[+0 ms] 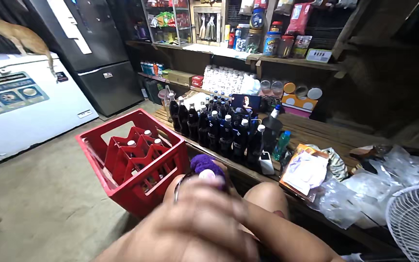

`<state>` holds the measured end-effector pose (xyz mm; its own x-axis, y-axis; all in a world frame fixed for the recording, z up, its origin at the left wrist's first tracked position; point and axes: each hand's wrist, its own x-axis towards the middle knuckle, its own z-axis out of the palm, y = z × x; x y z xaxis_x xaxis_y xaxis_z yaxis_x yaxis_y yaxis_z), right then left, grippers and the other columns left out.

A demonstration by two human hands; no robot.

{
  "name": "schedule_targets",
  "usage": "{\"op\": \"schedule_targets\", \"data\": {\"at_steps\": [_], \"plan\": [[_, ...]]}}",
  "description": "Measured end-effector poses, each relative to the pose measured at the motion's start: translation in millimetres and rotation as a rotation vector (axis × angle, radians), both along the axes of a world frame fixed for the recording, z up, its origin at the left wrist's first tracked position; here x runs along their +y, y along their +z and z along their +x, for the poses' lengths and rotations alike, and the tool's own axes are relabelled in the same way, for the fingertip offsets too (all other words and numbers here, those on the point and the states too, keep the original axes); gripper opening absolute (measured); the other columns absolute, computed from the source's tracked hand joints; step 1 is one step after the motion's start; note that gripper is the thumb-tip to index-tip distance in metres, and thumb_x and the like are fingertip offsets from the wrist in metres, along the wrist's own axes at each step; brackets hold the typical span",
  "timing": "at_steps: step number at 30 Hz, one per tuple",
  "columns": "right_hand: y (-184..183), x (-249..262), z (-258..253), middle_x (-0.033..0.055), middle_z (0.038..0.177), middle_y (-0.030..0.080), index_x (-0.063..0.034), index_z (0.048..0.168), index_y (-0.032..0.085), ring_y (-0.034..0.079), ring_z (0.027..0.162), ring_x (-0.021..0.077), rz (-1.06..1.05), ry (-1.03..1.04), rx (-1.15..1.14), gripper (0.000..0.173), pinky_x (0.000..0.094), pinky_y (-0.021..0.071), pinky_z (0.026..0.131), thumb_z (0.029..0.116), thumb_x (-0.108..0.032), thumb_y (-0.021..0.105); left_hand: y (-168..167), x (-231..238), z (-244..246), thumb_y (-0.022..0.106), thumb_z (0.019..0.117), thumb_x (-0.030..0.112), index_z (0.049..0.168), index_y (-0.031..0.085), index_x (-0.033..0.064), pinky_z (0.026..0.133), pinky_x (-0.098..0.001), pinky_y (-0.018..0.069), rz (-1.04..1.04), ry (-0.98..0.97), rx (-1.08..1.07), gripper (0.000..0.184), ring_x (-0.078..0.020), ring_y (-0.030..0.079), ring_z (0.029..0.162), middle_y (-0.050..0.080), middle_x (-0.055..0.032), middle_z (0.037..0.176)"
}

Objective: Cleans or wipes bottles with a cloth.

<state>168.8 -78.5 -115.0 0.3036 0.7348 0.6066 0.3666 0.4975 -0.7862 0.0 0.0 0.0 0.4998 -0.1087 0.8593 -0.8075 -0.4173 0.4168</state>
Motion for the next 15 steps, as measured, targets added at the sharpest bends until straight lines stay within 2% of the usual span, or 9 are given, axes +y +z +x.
{"op": "schedule_targets", "data": {"at_steps": [1,2,3,4,7,10,12,14,15], "plan": [[9.1,-4.0,-3.3,0.026,0.126,0.064,0.0214,0.127,0.053,0.059,0.122,0.0098,0.0,-0.024,-0.009,0.064,0.0205,0.0418,0.108,0.0765,-0.008,0.081,-15.9,19.6,15.2,0.036,0.1068,0.053,0.115,0.067,0.0171,0.122,-0.0443,0.0309,0.136,0.122,-0.007,0.048,-0.0161,0.054,0.132,0.068,0.0014,0.122],[-0.2,-1.6,-0.9,0.0253,0.128,0.063,0.0203,0.128,0.053,0.059,0.123,0.0092,0.055,-0.024,-0.068,0.063,0.0206,0.0413,0.109,0.0806,-0.012,0.079,-30.2,31.9,26.9,0.037,0.1074,0.052,0.122,0.066,0.0196,0.121,-0.0452,0.0318,0.212,0.25,0.011,0.046,-0.0159,0.053,0.134,0.067,0.0026,0.126],[-22.0,5.8,5.4,0.0207,0.132,0.061,0.016,0.135,0.047,0.056,0.127,0.0055,0.117,-0.02,-0.164,0.066,0.0202,0.0403,0.112,0.0883,-0.02,0.077,-43.4,39.6,36.0,0.038,0.1077,0.051,0.125,0.066,0.0202,0.12,-0.0463,0.0329,0.252,0.342,0.03,0.045,-0.0155,0.054,0.132,0.068,0.0026,0.126],[-37.1,12.2,8.5,0.0164,0.133,0.06,0.0133,0.139,0.043,0.055,0.127,0.0017,0.155,-0.02,-0.202,0.068,0.0188,0.0403,0.111,0.0915,-0.025,0.075,-54.9,44.5,43.0,0.038,0.1079,0.049,0.128,0.064,0.0199,0.12,-0.0466,0.033,0.264,0.39,0.045,0.044,-0.014,0.057,0.129,0.069,0.0024,0.123],[-49.6,16.8,8.7,0.0135,0.131,0.062,0.012,0.139,0.044,0.056,0.124,0.0009,0.148,-0.019,-0.197,0.066,0.0192,0.0421,0.11,0.0918,-0.023,0.075,-75.4,48.7,54.3,0.039,0.1085,0.046,0.133,0.059,0.0184,0.12,-0.0467,0.0318,0.229,0.418,0.071,0.042,-0.0093,0.064,0.114,0.072,0.002,0.108],[-52.1,15.4,8.5,0.0123,0.125,0.064,0.0109,0.134,0.049,0.058,0.12,0.0006,0.146,-0.026,-0.219,0.056,0.0182,0.0435,0.107,0.0929,-0.019,0.072,-83.8,49.1,58.8,0.04,0.1087,0.044,0.134,0.058,0.0169,0.121,-0.0463,0.0299,0.235,0.403,0.056,0.041,-0.0091,0.064,0.107,0.069,0.0003,0.1],[-56.5,17.2,9.3,0.005,0.127,0.063,0.0059,0.136,0.049,0.055,0.122,-0.0024,0.17,0.039,-0.147,0.05,0.0185,0.0434,0.108,0.0975,-0.019,0.067,-85.7,48.8,60.2,0.042,0.1086,0.041,0.134,0.057,0.0168,0.122,-0.0466,0.0269,0.242,0.404,0.043,0.039,-0.0086,0.063,0.106,0.067,0.0007,0.098],[-59.9,18.8,8.7,-0.006,0.127,0.064,-0.0044,0.137,0.051,0.055,0.12,-0.0059,0.176,0.134,0.002,0.042,0.0189,0.0448,0.107,0.1003,-0.022,0.064,-87.4,48.1,61.6,0.046,0.1073,0.036,0.132,0.058,0.017,0.123,-0.0461,0.0256,0.244,0.417,0.016,0.033,-0.008,0.062,0.105,0.065,0.0011,0.096],[-60.2,19.2,7.8,-0.0127,0.126,0.064,-0.0128,0.136,0.054,0.055,0.12,-0.0077,0.172,0.204,0.104,0.038,0.0189,0.0455,0.106,0.1012,-0.024,0.062,-88.6,47.8,62.6,0.049,0.1059,0.032,0.131,0.058,0.0173,0.123,-0.0452,0.0255,0.246,0.428,-0.007,0.03,-0.0079,0.061,0.104,0.064,0.0012,0.097]]}}
